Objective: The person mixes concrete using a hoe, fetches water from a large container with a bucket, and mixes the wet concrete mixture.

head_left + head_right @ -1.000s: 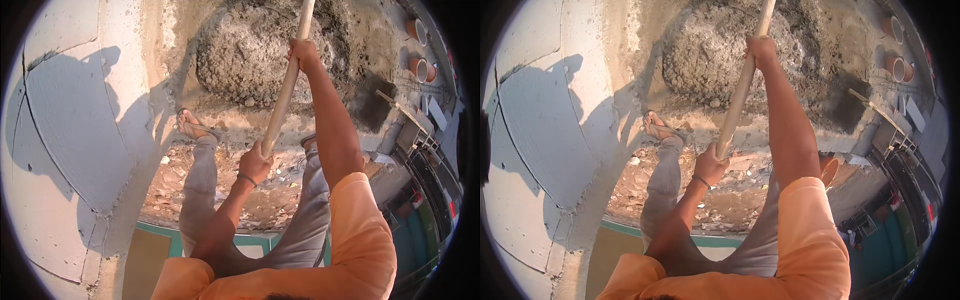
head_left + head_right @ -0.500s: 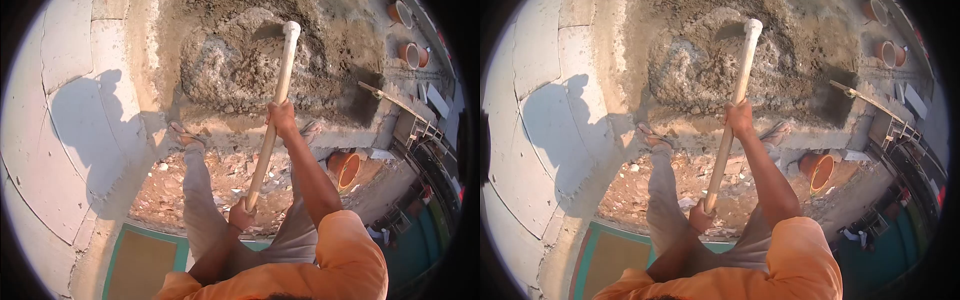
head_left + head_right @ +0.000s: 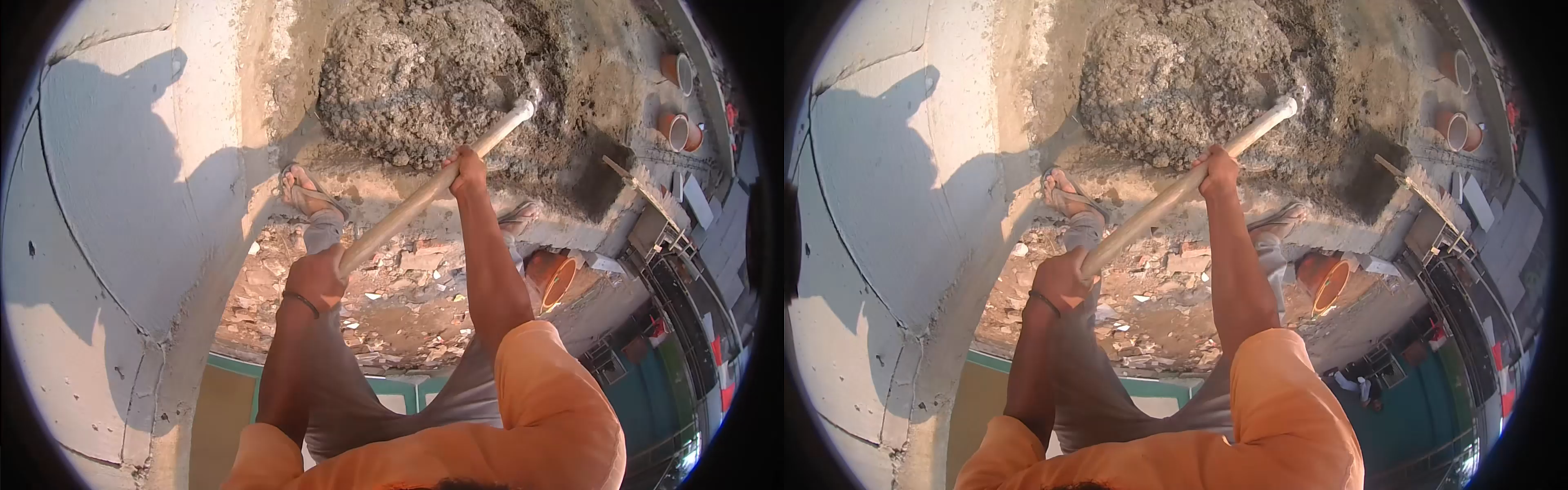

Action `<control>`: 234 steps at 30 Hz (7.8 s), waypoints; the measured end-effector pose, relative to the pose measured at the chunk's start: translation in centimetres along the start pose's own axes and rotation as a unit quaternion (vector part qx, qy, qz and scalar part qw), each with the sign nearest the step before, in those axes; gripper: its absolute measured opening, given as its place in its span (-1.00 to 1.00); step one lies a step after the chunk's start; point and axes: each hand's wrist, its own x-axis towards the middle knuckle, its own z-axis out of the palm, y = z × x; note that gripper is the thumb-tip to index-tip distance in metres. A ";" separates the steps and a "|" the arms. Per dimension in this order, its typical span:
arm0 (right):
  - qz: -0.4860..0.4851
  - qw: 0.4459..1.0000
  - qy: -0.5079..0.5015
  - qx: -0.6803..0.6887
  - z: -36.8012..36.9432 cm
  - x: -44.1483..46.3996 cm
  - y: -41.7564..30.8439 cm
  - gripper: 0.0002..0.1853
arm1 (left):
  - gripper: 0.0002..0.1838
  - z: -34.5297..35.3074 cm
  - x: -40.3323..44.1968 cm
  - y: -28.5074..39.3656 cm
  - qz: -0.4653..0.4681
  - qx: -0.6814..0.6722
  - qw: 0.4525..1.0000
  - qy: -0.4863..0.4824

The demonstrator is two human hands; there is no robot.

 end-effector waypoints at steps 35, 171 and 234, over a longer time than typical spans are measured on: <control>-0.068 0.818 -0.164 -0.546 -2.0 -8.6 -8.3 -0.63 | -0.61 27.0 -6.4 23.8 -0.131 -0.448 0.880 0.086; 0.017 0.998 -0.002 0.059 -4.4 -0.3 -2.7 -0.77 | -0.65 7.9 -2.5 5.7 -0.166 0.035 0.985 0.028; -0.158 0.939 -0.116 -0.283 -4.5 -3.3 -15.8 -0.69 | -0.70 26.1 -0.9 17.5 -0.094 -0.233 0.957 0.145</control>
